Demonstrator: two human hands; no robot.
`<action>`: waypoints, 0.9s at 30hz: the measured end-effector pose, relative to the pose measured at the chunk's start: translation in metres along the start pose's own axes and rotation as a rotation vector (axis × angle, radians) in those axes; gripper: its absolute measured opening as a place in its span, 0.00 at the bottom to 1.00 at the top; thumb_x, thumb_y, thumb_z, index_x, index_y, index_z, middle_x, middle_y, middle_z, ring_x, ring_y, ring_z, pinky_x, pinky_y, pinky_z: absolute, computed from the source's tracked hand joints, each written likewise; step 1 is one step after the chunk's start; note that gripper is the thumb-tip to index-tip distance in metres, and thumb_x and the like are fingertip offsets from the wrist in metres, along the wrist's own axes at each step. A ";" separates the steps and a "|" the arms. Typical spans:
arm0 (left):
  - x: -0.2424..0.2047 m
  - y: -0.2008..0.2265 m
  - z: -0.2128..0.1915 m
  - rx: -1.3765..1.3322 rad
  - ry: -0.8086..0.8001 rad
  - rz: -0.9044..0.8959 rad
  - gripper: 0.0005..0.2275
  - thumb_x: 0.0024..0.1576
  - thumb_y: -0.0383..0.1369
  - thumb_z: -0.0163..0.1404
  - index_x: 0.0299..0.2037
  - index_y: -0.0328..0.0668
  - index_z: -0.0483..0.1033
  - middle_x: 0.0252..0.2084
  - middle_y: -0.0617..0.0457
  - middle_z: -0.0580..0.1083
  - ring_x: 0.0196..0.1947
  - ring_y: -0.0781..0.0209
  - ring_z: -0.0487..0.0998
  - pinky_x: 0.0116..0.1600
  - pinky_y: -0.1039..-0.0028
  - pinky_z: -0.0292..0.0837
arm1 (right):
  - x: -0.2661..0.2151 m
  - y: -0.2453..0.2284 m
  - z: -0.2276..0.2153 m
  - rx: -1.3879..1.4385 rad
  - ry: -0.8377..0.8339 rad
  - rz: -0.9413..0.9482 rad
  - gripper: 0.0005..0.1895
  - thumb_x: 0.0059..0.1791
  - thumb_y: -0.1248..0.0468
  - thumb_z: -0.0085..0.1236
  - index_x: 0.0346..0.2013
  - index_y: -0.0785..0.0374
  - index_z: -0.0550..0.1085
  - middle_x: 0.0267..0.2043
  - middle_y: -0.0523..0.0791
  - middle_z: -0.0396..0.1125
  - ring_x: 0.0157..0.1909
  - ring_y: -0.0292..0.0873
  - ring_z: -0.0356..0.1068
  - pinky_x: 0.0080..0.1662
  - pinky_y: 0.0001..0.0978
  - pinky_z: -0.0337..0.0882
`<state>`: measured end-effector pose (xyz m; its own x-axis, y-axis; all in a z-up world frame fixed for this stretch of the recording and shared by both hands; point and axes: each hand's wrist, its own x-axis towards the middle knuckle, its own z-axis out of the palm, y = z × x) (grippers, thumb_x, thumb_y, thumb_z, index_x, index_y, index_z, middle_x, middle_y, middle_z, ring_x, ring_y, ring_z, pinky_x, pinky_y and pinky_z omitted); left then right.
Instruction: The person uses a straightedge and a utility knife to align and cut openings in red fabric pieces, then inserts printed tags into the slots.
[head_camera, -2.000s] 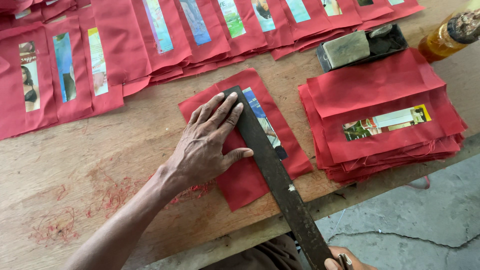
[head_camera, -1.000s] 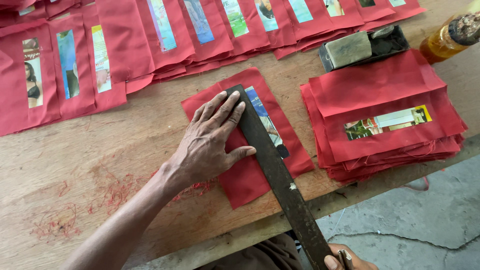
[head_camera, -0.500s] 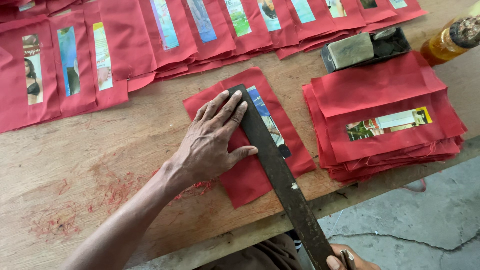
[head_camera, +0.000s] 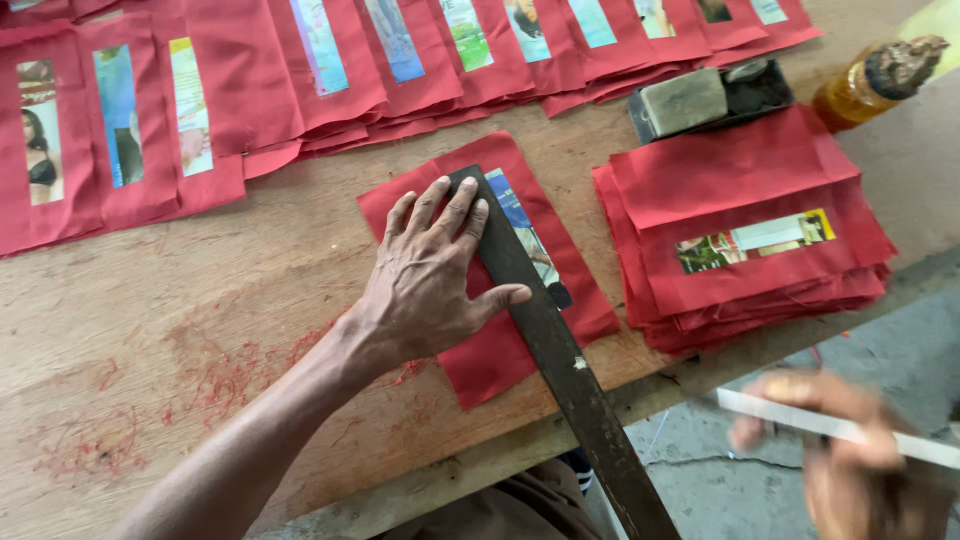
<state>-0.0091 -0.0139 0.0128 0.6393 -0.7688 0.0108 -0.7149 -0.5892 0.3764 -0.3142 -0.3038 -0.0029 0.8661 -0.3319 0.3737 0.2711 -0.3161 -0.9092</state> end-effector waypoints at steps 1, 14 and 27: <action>0.002 0.003 0.001 0.008 0.008 -0.007 0.46 0.51 0.61 0.54 0.66 0.23 0.59 0.73 0.34 0.53 0.75 0.37 0.45 0.74 0.46 0.35 | 0.021 -0.014 0.017 0.066 0.009 -0.016 0.14 0.60 0.55 0.49 0.48 0.65 0.70 0.46 0.54 0.72 0.38 0.46 0.77 0.43 0.42 0.77; 0.002 0.013 0.008 0.007 0.013 -0.031 0.48 0.49 0.57 0.57 0.67 0.18 0.54 0.73 0.27 0.49 0.74 0.33 0.44 0.72 0.43 0.40 | 0.183 0.019 0.168 0.186 0.004 0.070 0.05 0.55 0.74 0.56 0.45 0.70 0.73 0.43 0.50 0.73 0.44 0.42 0.78 0.48 0.34 0.83; 0.002 0.008 0.010 0.020 -0.079 -0.039 0.48 0.52 0.58 0.53 0.69 0.20 0.49 0.74 0.28 0.45 0.75 0.34 0.39 0.72 0.42 0.35 | 0.195 0.057 0.207 0.015 -0.100 0.105 0.05 0.55 0.72 0.56 0.46 0.68 0.74 0.44 0.44 0.74 0.46 0.36 0.77 0.50 0.30 0.82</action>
<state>-0.0157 -0.0227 0.0067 0.6430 -0.7620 -0.0766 -0.6960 -0.6231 0.3568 -0.0434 -0.2028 -0.0200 0.9272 -0.2721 0.2573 0.1826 -0.2711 -0.9451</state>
